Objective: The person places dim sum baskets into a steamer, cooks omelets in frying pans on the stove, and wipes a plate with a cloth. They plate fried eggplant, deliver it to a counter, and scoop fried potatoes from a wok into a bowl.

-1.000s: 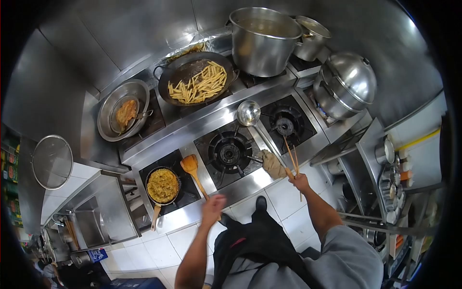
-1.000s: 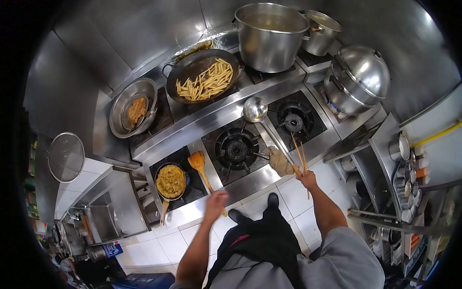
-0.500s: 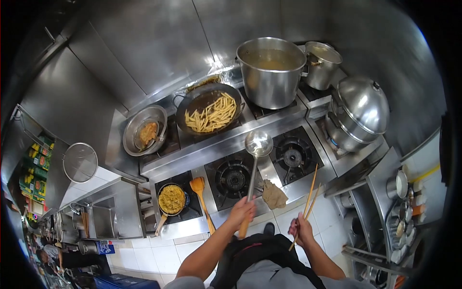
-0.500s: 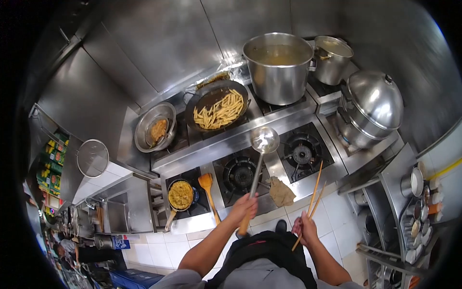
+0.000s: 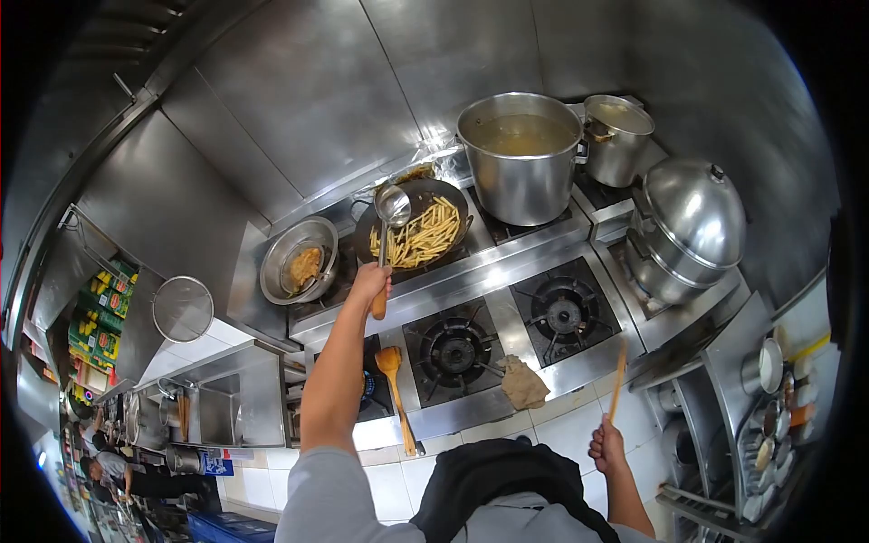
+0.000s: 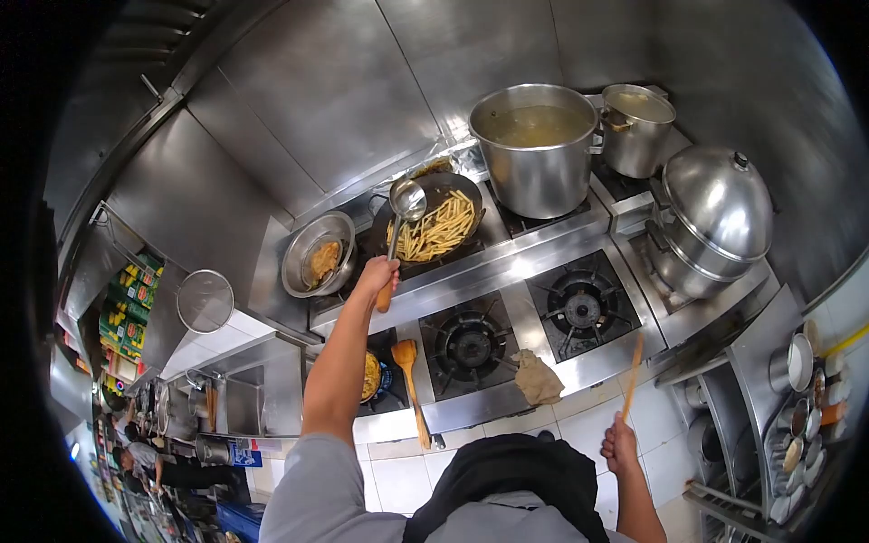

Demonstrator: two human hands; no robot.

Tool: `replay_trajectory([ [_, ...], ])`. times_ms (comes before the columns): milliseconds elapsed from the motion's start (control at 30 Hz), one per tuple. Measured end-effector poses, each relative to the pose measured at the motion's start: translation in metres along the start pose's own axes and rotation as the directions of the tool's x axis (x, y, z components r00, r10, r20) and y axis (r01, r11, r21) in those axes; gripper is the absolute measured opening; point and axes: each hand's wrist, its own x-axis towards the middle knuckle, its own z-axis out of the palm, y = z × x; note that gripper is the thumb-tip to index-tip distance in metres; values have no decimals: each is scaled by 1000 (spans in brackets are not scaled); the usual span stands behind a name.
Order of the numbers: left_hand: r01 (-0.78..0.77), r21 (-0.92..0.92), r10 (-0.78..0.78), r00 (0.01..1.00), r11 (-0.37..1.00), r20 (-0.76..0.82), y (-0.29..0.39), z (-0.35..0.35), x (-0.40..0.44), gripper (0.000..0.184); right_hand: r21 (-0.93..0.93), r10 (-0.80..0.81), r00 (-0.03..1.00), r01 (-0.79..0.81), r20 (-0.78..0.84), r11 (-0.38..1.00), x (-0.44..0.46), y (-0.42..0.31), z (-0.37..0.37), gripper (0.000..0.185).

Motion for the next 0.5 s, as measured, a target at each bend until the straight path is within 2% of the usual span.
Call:
replay_trajectory([
  [133,18,102,-11,998,995,-60,-10,2,42,12,-3,-21,980,21,-198,1000,9,20,-65,46],
  [167,33,117,-25,997,993,-67,-11,1,49,13,-2,-19,980,19,-197,1000,9,28,-81,46],
  [233,51,135,-41,997,990,-72,-12,1,55,14,63,101,938,-84,-331,994,7,44,-107,47],
  [333,81,57,-77,994,995,-82,-10,2,58,15,63,168,906,-156,-389,986,3,66,-131,46],
  [400,129,-37,-131,990,991,-54,-6,0,57,16,60,171,905,-161,-388,985,5,77,-141,46],
  [433,128,-34,-130,990,991,-51,-9,-3,59,16,53,172,905,-165,-388,985,5,81,-143,46],
  [500,121,-147,-121,993,982,5,-14,-9,61,16,44,168,911,-163,-376,986,11,84,-143,45],
])
